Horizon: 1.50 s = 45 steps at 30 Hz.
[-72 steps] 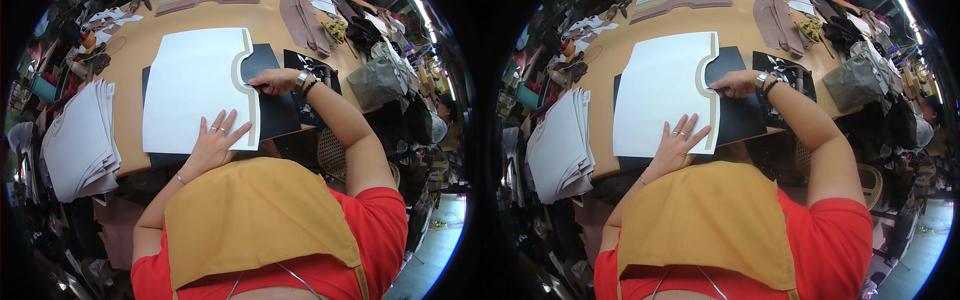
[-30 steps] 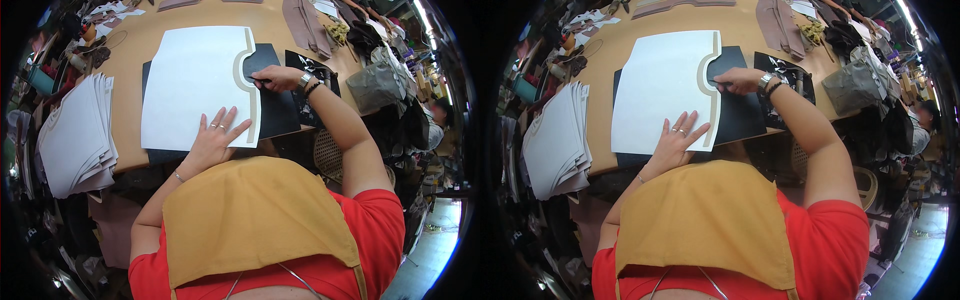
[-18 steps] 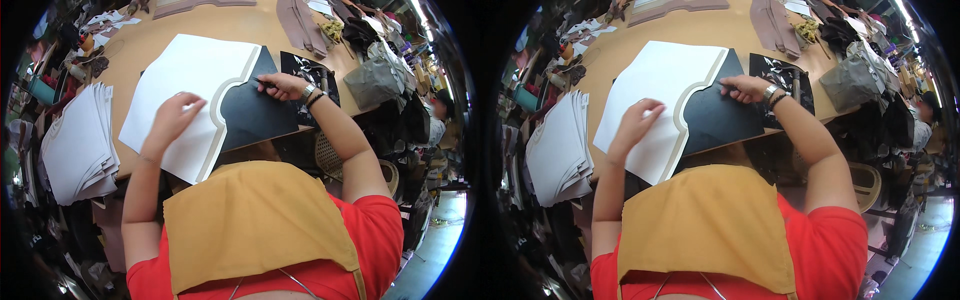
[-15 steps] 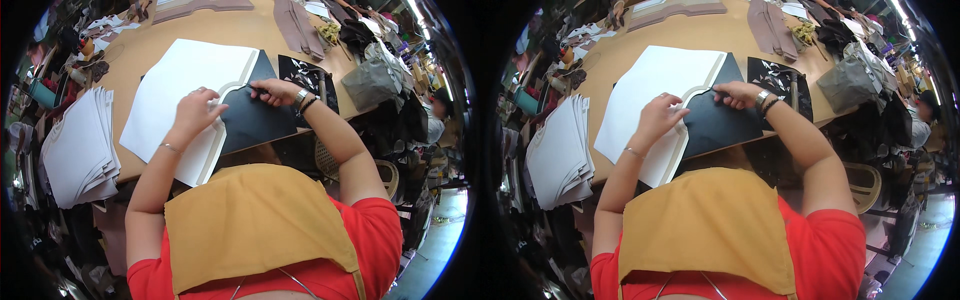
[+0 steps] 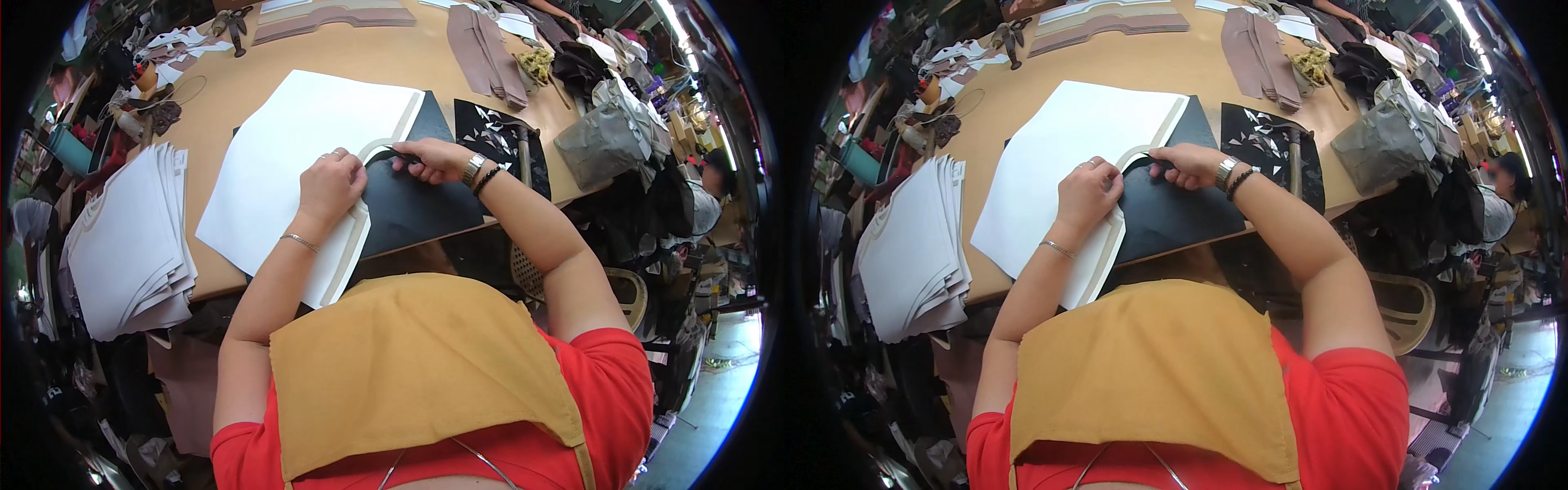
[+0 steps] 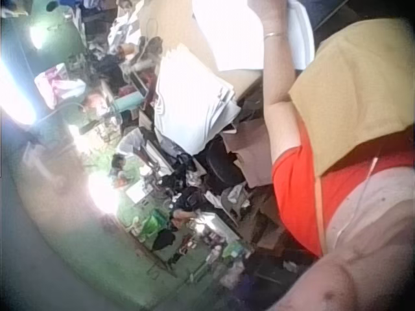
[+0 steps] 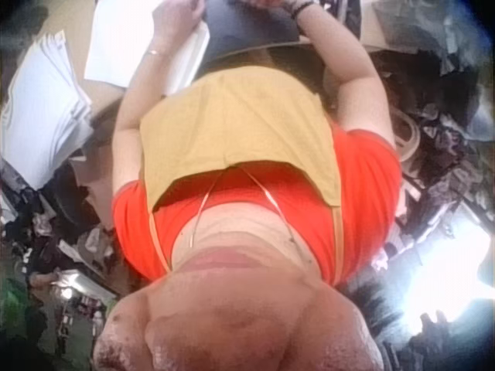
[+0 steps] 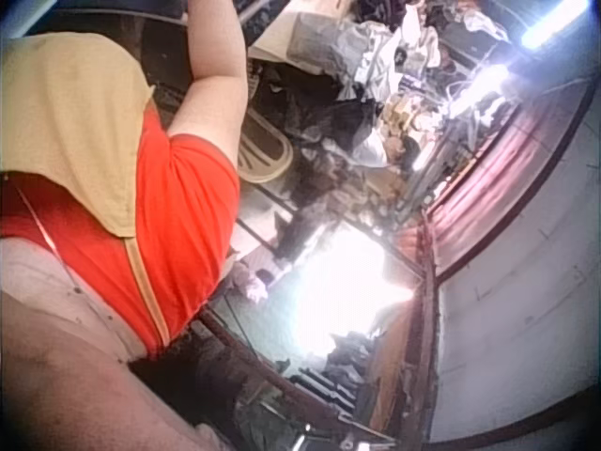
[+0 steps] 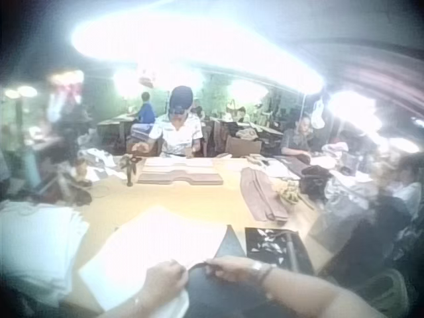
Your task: The person prepares leather pieces for assembly by applying adhesive tape along the edges and flattening them with a hammer on a workshop table.
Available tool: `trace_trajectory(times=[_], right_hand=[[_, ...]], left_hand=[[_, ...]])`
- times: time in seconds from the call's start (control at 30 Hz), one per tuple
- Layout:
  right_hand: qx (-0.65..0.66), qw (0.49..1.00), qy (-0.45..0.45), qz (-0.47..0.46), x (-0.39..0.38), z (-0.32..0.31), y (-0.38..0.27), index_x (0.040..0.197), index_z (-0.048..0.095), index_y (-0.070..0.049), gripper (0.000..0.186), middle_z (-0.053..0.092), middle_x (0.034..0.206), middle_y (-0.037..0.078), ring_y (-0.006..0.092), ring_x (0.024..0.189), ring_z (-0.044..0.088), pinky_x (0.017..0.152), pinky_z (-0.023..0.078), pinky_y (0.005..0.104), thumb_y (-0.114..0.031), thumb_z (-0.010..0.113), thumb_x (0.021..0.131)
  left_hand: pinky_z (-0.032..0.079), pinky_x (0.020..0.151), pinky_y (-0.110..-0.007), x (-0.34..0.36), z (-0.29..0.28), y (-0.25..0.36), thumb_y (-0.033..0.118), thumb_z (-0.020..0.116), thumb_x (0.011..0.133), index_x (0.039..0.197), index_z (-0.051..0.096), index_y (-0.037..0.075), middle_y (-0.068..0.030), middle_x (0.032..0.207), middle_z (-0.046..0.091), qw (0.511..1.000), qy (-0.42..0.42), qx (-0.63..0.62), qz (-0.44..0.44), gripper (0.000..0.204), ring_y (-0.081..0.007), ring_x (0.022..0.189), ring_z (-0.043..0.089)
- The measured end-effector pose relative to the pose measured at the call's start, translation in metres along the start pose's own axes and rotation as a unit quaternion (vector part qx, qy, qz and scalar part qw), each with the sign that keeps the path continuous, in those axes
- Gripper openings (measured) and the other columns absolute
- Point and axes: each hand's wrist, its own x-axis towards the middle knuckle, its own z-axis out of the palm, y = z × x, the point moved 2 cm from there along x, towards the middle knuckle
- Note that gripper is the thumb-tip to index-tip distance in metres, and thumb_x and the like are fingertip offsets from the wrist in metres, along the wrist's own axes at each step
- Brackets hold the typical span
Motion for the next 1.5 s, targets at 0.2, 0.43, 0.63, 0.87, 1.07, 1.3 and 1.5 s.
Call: trace_trajectory(times=[0.2, 0.43, 0.63, 0.87, 1.07, 1.3, 1.5], right_hand=[[-0.015, 1.000, 0.011, -0.015, 0.006, 0.002, -0.001, 0.105, 0.061, -0.009, 0.044, 0.039, 0.066, -0.009, 0.0017, 0.049, 0.027, 0.041, 0.019, 0.0206, -0.050, 0.047, 0.110], [-0.036, 0.999, -0.002, -0.040, -0.003, -0.004, 0.007, 0.104, 0.059, -0.011, 0.042, 0.035, 0.064, -0.009, 0.0021, 0.048, 0.024, 0.041, 0.015, 0.0221, -0.051, 0.049, 0.109], [-0.005, 1.000, 0.002, -0.008, 0.002, 0.002, 0.004, 0.107, 0.060, -0.009, 0.044, 0.040, 0.067, -0.008, 0.0012, 0.048, 0.026, 0.040, 0.018, 0.0209, -0.052, 0.050, 0.108], [-0.046, 0.998, 0.010, -0.034, 0.009, 0.004, 0.000, 0.104, 0.061, -0.009, 0.045, 0.040, 0.067, -0.008, 0.0022, 0.048, 0.027, 0.041, 0.019, 0.0215, -0.052, 0.050, 0.108], [-0.049, 0.998, 0.002, -0.049, 0.004, 0.005, 0.003, 0.104, 0.060, -0.009, 0.045, 0.039, 0.067, -0.008, 0.0028, 0.048, 0.026, 0.041, 0.018, 0.0220, -0.052, 0.051, 0.108], [-0.016, 0.999, 0.021, -0.030, 0.005, 0.011, 0.002, 0.107, 0.059, -0.009, 0.044, 0.038, 0.067, -0.007, 0.0024, 0.047, 0.025, 0.040, 0.017, 0.0220, -0.052, 0.051, 0.108], [-0.034, 0.998, 0.023, -0.037, 0.008, 0.009, 0.005, 0.104, 0.058, -0.010, 0.042, 0.037, 0.066, -0.008, 0.0028, 0.047, 0.025, 0.040, 0.017, 0.0225, -0.050, 0.049, 0.109]], left_hand=[[0.058, 0.068, -0.037, -0.001, -0.001, 0.000, 0.022, 0.073, 0.088, 0.082, 0.074, 0.015, 0.0004, 0.087, 0.071, 1.000, 0.008, -0.005, 0.003, 0.009, -0.0210, 0.079, 0.071], [0.058, 0.068, -0.037, -0.002, -0.001, -0.001, 0.021, 0.073, 0.088, 0.082, 0.074, 0.014, -0.0003, 0.087, 0.071, 1.000, 0.010, -0.008, 0.001, 0.009, -0.0213, 0.079, 0.071], [0.058, 0.068, -0.038, -0.002, -0.001, -0.001, 0.022, 0.073, 0.088, 0.083, 0.074, 0.014, -0.0005, 0.087, 0.071, 1.000, 0.014, -0.007, 0.000, 0.009, -0.0214, 0.080, 0.071], [0.058, 0.068, -0.038, -0.002, -0.001, -0.002, 0.022, 0.072, 0.088, 0.083, 0.074, 0.014, -0.0006, 0.087, 0.071, 1.000, 0.010, -0.013, -0.004, 0.010, -0.0218, 0.080, 0.071], [0.058, 0.068, -0.038, -0.003, -0.001, -0.001, 0.021, 0.072, 0.088, 0.082, 0.074, 0.014, -0.0011, 0.086, 0.071, 1.000, 0.014, -0.002, 0.002, 0.010, -0.0227, 0.080, 0.071], [0.058, 0.069, -0.038, -0.003, -0.001, -0.001, 0.021, 0.071, 0.088, 0.083, 0.074, 0.014, -0.0011, 0.087, 0.071, 1.000, 0.014, -0.006, 0.006, 0.010, -0.0225, 0.082, 0.071], [0.058, 0.069, -0.038, -0.003, -0.001, -0.001, 0.021, 0.071, 0.088, 0.083, 0.074, 0.014, -0.0008, 0.088, 0.071, 1.000, 0.005, -0.006, -0.003, 0.010, -0.0222, 0.083, 0.070]])
